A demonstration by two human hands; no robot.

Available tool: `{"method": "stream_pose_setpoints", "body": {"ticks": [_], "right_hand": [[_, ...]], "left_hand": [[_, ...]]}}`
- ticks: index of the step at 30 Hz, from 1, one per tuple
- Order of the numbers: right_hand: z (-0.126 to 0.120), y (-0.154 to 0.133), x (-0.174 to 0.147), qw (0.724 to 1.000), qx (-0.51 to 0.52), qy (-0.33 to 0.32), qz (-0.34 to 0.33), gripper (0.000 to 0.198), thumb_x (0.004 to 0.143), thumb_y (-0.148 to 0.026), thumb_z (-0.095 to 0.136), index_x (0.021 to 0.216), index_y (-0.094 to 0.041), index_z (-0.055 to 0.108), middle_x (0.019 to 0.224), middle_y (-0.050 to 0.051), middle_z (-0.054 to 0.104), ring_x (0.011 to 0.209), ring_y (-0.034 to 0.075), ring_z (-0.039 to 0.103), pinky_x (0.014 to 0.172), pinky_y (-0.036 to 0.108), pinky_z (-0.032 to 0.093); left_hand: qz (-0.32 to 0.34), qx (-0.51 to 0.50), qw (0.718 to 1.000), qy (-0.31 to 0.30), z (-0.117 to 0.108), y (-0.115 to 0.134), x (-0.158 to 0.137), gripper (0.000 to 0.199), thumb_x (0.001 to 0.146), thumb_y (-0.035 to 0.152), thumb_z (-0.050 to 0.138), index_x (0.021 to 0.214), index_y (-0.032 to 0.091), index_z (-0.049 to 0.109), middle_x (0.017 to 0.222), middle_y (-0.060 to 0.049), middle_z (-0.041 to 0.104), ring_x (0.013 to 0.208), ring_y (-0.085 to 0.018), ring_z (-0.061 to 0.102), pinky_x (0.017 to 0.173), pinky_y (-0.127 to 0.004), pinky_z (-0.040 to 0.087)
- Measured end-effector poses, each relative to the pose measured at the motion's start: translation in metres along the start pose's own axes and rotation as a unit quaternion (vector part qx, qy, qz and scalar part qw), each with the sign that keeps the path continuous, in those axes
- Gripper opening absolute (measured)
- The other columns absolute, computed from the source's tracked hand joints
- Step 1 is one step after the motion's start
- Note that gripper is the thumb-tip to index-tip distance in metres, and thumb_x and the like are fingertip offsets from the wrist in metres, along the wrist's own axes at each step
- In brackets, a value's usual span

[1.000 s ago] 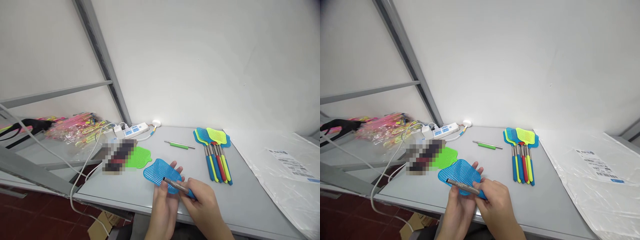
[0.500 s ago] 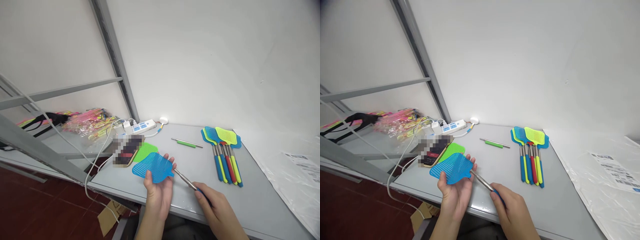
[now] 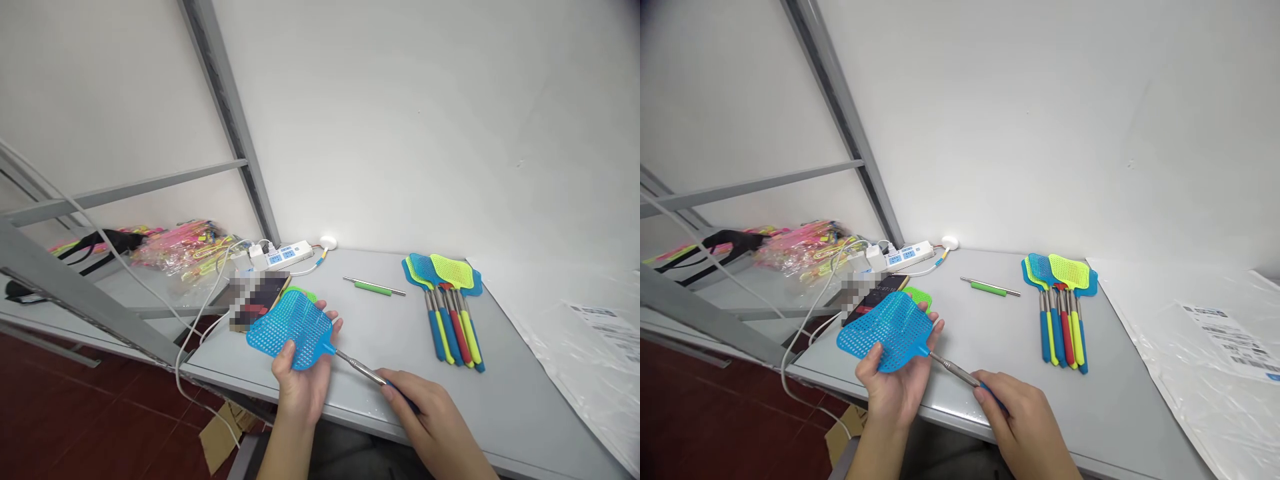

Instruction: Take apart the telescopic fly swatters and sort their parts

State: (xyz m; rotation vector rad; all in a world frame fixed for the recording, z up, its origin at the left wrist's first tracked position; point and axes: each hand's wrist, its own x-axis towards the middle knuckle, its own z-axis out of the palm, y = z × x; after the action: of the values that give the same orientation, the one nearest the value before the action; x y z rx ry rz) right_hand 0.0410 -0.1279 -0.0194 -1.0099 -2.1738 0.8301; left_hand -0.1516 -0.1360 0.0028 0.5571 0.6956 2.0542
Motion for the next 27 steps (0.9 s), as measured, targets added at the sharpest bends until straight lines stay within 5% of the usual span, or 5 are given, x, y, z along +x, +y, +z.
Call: {"method": "stream_pose_setpoints", "body": {"ticks": [8, 27], "right_hand": [[0.002, -0.001, 0.000, 1.000, 0.008, -0.003, 0.001, 0.031, 0.098, -0.036, 0.045, 0.116, -0.027, 0.068, 0.107, 0.005, 0.074, 0.098, 0.020, 0.070, 0.088, 0.028, 0.055], [0.000, -0.001, -0.002, 1.000, 0.005, 0.014, -0.006, 0.033, 0.098, -0.038, 0.044, 0.112, -0.025, 0.071, 0.105, 0.005, 0.075, 0.097, 0.021, 0.071, 0.085, 0.028, 0.056]], "left_hand": [[-0.026, -0.007, 0.999, -0.029, 0.015, -0.007, -0.015, 0.041, 0.084, 0.029, 0.050, 0.121, 0.021, 0.063, 0.129, -0.013, 0.062, 0.117, -0.035, 0.059, 0.103, -0.059, 0.043], [0.024, 0.007, 1.000, 0.008, 0.023, 0.006, -0.004, 0.038, 0.091, 0.030, 0.045, 0.124, 0.023, 0.062, 0.121, -0.009, 0.064, 0.107, -0.028, 0.064, 0.099, -0.053, 0.048]]}}
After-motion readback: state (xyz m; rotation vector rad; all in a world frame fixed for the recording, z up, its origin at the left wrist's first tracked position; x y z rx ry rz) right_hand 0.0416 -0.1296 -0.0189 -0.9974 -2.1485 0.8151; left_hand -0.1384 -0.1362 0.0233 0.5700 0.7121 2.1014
